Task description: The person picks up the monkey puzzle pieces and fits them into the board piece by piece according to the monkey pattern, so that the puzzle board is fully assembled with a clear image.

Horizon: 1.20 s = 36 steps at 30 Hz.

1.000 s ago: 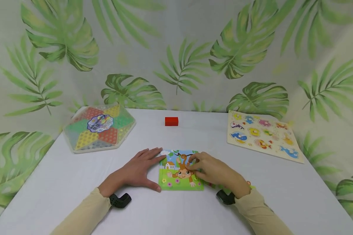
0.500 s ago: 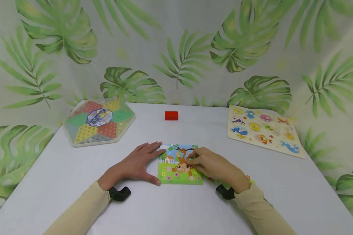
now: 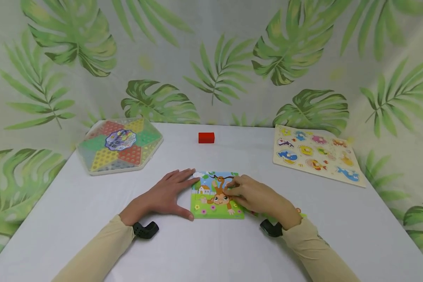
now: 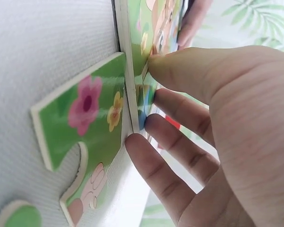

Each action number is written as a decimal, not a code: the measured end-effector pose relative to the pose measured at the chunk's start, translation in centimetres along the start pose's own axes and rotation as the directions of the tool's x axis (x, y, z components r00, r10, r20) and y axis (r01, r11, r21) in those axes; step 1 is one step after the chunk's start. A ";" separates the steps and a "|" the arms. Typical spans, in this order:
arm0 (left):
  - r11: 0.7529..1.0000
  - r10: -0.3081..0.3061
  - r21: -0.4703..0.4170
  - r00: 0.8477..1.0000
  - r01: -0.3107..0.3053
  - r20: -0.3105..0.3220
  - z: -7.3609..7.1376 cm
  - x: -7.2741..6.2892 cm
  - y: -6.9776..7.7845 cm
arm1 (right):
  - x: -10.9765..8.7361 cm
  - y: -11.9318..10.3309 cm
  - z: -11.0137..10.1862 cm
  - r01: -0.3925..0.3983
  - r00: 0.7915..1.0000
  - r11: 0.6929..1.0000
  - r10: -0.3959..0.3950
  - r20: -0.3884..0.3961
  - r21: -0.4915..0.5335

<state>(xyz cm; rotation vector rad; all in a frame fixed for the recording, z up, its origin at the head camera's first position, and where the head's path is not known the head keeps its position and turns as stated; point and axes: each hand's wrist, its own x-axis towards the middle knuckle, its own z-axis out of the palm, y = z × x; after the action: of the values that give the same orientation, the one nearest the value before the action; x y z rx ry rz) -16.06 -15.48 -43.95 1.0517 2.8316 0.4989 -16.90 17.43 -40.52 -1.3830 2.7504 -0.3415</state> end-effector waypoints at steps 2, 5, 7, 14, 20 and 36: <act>1.000 -0.001 -0.004 1.000 0.001 0.009 0.0 0.0 -0.1 | 0.1 0.0 0.0 0.002 1.000 1.000 -0.002 0.006 -0.002; 1.000 -0.014 -0.001 1.000 0.014 0.015 0.0 0.1 -0.4 | 0.2 -0.1 -0.2 0.000 1.000 1.000 0.000 0.003 -0.003; 1.000 -0.019 -0.001 1.000 0.019 0.013 0.0 0.2 -0.6 | 0.3 -0.2 -0.3 -0.003 1.000 1.000 0.003 -0.001 -0.004; 0.999 -0.017 -0.037 0.998 0.019 0.054 1.3 0.0 -0.2 | -1.2 -0.6 0.6 -0.036 0.999 0.999 0.036 -0.015 0.019; 0.998 -0.037 -0.044 0.998 0.039 0.048 1.8 -1.1 0.3 | -3.4 -0.9 1.4 -0.123 0.989 0.989 0.129 -0.070 0.084; 1.000 -0.031 0.002 0.999 0.031 0.030 0.4 -0.3 -0.5 | -5.4 0.0 1.3 -0.271 0.952 0.948 0.290 -0.100 0.166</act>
<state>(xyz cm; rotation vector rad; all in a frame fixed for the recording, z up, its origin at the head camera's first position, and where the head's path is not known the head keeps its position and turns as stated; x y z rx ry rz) -16.11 -15.90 -44.48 1.0058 2.8182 0.4744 -13.47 21.53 -42.12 -0.9482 2.8947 -0.6214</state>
